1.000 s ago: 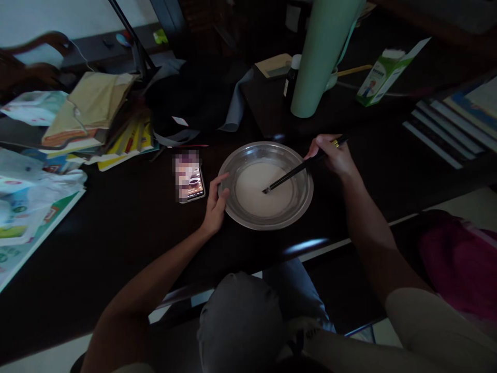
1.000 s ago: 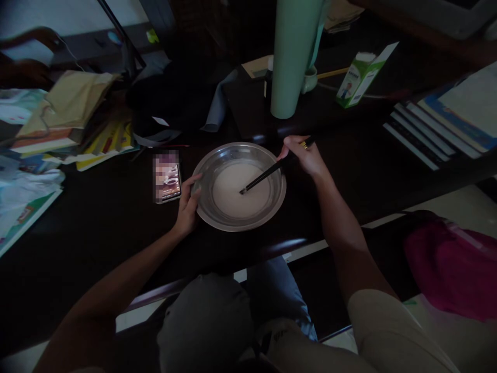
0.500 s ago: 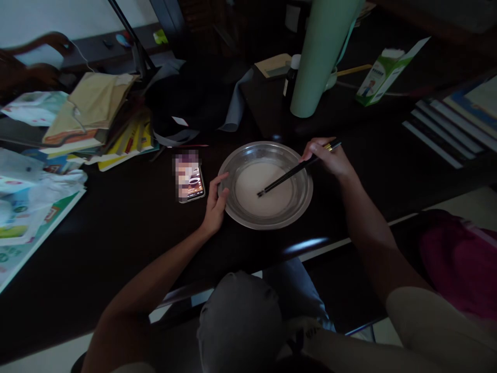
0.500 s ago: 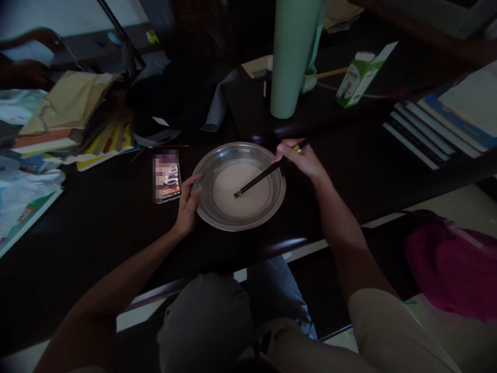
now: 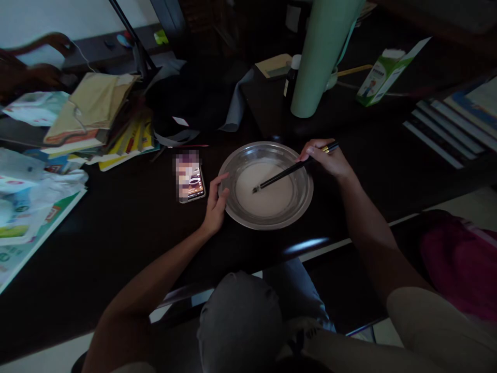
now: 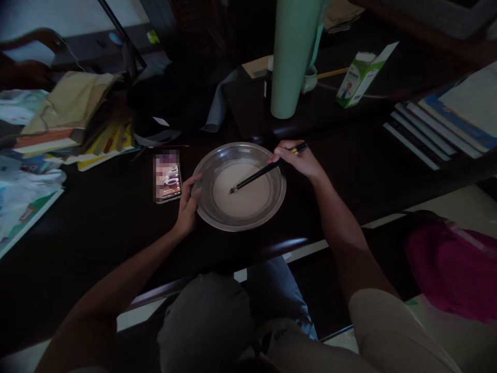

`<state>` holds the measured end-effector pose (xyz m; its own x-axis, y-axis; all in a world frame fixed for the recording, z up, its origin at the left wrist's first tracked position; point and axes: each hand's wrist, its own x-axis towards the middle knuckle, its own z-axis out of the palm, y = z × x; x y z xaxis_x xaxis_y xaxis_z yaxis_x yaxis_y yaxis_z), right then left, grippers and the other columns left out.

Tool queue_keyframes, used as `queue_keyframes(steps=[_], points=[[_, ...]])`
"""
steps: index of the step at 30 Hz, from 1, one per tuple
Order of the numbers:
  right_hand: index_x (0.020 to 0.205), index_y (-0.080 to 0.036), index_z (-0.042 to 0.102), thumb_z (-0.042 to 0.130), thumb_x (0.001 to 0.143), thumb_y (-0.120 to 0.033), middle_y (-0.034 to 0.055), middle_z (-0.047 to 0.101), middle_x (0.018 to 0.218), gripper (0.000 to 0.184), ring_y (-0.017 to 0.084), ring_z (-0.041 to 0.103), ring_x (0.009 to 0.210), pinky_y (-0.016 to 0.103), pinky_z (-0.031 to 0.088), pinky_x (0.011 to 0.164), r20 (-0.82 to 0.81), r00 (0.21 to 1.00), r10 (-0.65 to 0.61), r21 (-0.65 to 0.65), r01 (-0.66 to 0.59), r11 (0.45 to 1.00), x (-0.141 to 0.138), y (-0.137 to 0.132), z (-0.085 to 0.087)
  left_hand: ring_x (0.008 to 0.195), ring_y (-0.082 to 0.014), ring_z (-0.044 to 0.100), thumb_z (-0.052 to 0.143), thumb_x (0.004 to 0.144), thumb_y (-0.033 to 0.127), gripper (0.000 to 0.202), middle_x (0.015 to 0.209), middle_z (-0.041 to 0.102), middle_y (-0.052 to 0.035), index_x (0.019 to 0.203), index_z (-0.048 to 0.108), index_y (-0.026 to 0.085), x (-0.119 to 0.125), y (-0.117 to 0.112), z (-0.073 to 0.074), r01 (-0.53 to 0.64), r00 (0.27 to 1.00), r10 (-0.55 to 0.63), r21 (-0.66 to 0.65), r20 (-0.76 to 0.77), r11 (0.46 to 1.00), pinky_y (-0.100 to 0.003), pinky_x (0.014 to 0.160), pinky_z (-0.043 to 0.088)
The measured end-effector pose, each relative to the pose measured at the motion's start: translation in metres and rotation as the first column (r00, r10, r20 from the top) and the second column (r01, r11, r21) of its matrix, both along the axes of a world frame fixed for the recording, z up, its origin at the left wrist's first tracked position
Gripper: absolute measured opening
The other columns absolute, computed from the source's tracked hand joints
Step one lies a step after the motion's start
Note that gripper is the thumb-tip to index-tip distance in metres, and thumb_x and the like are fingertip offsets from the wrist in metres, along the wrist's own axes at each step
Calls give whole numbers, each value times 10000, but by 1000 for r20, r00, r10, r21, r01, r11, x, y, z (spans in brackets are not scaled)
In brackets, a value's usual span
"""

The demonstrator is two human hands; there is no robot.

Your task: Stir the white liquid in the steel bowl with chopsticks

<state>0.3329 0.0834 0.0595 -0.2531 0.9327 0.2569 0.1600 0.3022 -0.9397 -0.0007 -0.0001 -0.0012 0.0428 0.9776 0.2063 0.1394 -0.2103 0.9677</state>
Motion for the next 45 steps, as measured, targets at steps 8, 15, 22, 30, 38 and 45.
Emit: queue_keyframes(steps=[8, 15, 22, 30, 38, 45], points=[[545, -258, 676, 653, 816, -658, 16, 660, 549, 484, 189, 667, 570, 373, 545, 622, -90, 986, -141, 26, 144, 989, 5, 3, -1, 1251, -250, 545, 569, 935, 565, 464, 1337, 576, -64, 1316, 563, 301, 1, 0, -1, -19, 1000, 19, -10, 18, 1000, -467, 1136, 403], [648, -253, 732, 699, 810, -606, 6, 712, 638, 390, 167, 691, 627, 333, 537, 643, -45, 996, -73, 9, 73, 997, 0, 2, -2, 1275, -259, 534, 558, 940, 570, 459, 1356, 573, -68, 1308, 574, 294, 1, -1, 3, -20, 1000, 20, 11, -12, 1000, -468, 1147, 398], [551, -249, 694, 660, 848, -593, 10, 642, 537, 456, 167, 637, 531, 351, 501, 585, -123, 986, -114, 32, 119, 992, 7, 2, -2, 1329, -266, 512, 545, 956, 555, 466, 1414, 549, -66, 1346, 554, 301, 0, -2, 4, -8, 1000, 9, 2, -24, 1000, -480, 1180, 372], [621, -244, 720, 683, 826, -600, 3, 680, 595, 412, 155, 660, 598, 321, 524, 635, -66, 997, -37, -14, 36, 999, -1, 1, -3, 1485, -270, 383, 530, 976, 528, 534, 1594, 417, -38, 1472, 445, 348, -1, -1, 4, 32, 999, -31, 24, -28, 999, -478, 1260, 276], [551, -236, 678, 681, 819, -614, 15, 645, 552, 463, 163, 636, 546, 343, 509, 595, -105, 989, -100, -7, 100, 995, 2, 1, -2, 1426, -272, 439, 547, 959, 546, 479, 1490, 511, -54, 1381, 533, 319, -1, -1, 2, 6, 1000, -5, 21, -28, 1000, -506, 1240, 284], [639, -236, 719, 689, 807, -628, 3, 682, 612, 428, 138, 629, 571, 310, 502, 597, -40, 994, -100, -3, 100, 995, 1, 4, -5, 1337, -264, 495, 541, 958, 550, 445, 1389, 555, -58, 1328, 564, 304, -1, -1, 2, -4, 1000, 4, 10, -31, 1000, -485, 1199, 337]])
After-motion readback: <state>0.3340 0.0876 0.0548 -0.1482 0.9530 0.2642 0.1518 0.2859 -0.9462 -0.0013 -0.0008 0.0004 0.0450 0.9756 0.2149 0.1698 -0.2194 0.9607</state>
